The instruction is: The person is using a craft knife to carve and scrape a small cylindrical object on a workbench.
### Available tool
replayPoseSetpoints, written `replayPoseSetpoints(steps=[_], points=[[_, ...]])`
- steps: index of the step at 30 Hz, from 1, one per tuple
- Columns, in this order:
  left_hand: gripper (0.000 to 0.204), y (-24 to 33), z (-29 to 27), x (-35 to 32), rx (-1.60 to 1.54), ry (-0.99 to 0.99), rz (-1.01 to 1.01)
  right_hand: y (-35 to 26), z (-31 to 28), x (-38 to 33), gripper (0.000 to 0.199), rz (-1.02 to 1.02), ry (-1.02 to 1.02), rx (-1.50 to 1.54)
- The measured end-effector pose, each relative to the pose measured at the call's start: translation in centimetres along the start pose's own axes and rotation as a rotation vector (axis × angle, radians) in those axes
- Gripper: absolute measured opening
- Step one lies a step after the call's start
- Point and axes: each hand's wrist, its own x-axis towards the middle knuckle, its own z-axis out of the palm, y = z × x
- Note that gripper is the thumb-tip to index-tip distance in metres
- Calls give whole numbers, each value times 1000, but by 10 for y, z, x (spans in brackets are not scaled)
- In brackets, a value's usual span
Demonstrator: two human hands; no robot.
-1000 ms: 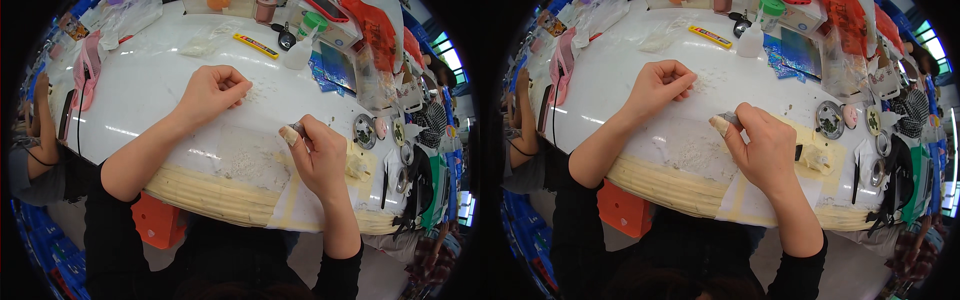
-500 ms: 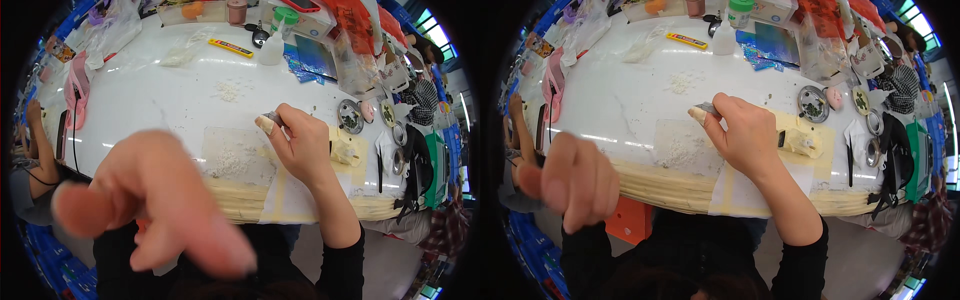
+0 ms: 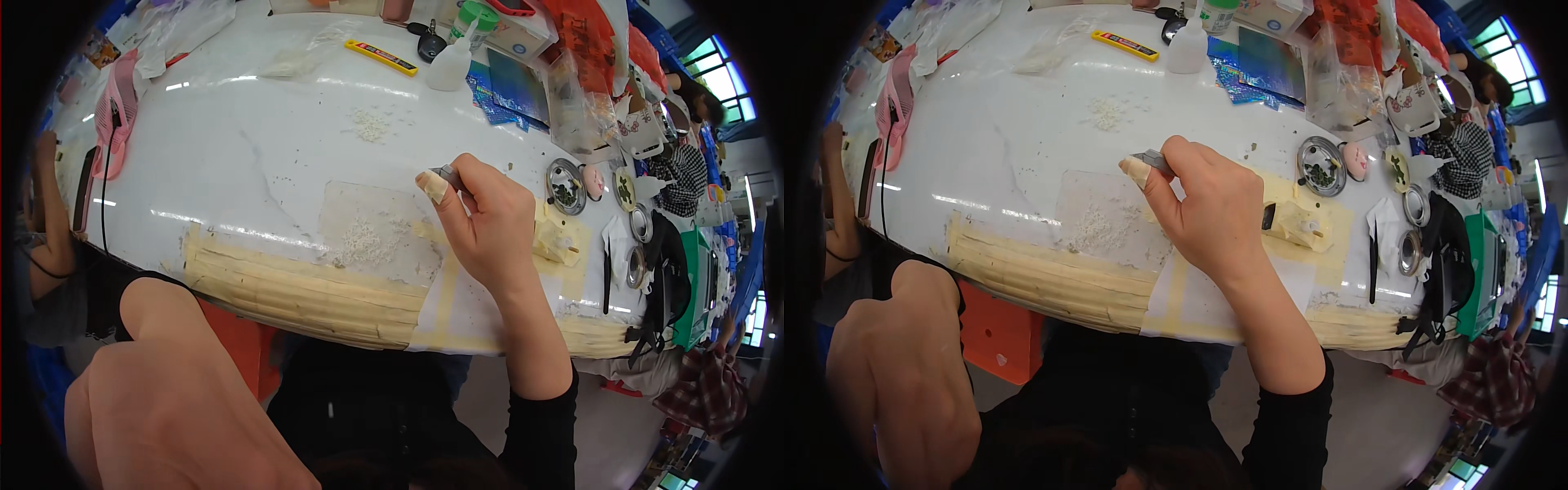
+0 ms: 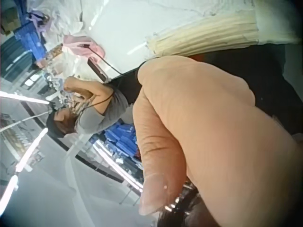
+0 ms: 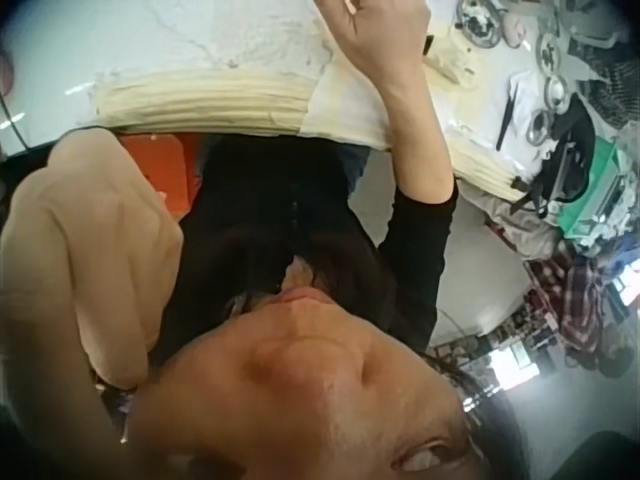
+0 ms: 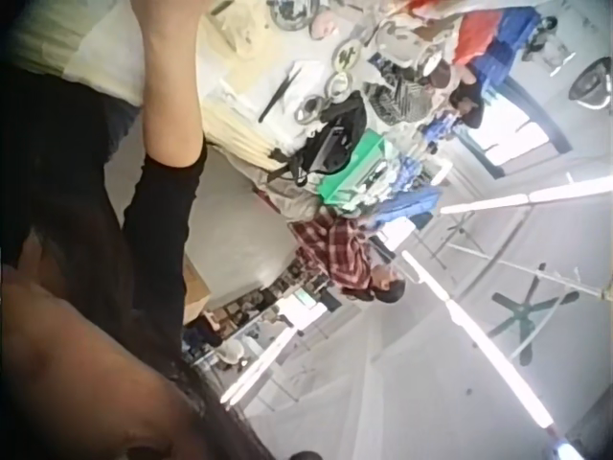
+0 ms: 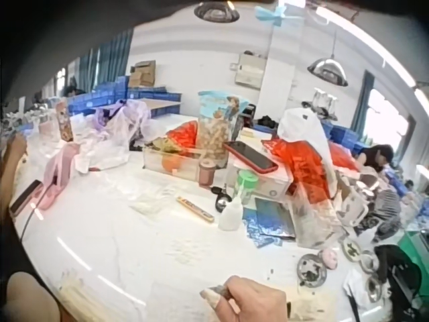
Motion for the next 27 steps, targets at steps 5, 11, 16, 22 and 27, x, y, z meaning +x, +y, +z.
replayPoseSetpoints(steps=[5,11,16,22,27], points=[[21,-1,2,-4,-34,7,-40,2,-1,0,32,9,-9,1],[26,1,1,-11,40,-32,-9,2,-2,0,32,-6,9,-3],[30,-2,-3,-14,49,-68,-23,2,-1,-1,33,0,-10,5],[18,53,-63,-14,761,-208,-101,-1,-6,0,35,59,-11,34],[10,71,-109,-47,1299,1042,-493,-2,-2,0,35,78,0,60]])
